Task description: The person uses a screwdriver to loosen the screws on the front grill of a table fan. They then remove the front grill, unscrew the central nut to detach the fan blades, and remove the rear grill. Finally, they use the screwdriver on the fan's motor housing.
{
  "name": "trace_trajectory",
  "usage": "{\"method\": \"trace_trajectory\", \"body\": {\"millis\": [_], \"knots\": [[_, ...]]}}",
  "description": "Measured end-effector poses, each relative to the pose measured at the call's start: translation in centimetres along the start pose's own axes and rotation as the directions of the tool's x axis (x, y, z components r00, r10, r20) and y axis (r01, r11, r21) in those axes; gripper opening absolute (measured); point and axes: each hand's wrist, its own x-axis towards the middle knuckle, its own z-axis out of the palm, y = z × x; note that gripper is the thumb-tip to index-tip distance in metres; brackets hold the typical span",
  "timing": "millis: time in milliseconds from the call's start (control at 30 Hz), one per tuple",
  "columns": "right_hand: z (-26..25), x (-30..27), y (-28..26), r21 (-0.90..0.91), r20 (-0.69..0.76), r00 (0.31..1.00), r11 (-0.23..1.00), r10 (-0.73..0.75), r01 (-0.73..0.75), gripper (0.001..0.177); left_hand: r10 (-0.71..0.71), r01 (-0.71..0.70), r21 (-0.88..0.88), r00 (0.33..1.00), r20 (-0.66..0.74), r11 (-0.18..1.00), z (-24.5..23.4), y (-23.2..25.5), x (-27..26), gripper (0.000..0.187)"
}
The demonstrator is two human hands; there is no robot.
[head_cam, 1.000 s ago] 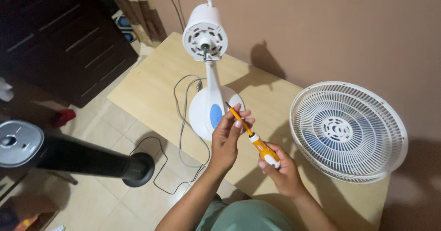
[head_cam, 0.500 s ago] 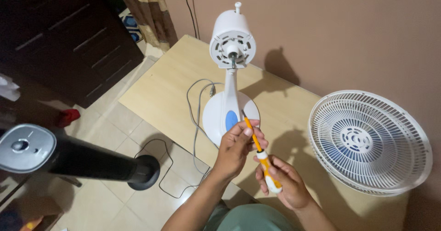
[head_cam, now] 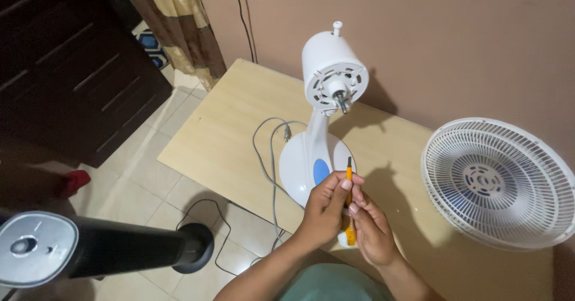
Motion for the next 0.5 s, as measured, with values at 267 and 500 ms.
{"method": "trace_trajectory", "body": {"millis": [267, 500], "knots": [[0.7, 1.8, 2.8, -0.268, -0.178, 0.983, 0.963, -0.053, 0.004, 0.047, 0.003, -0.004, 0.061, 1.000, 0.011, 0.998, -2.1, 1.8, 1.1, 0.025], [2.4, 3.6, 0.9, -0.785, -0.162, 0.942, 0.616, -0.294, 0.057, 0.039, 0.185, -0.180, 0.057, 0.977, -0.109, 0.982, 0.1, 0.3, 2.2, 0.025]]}}
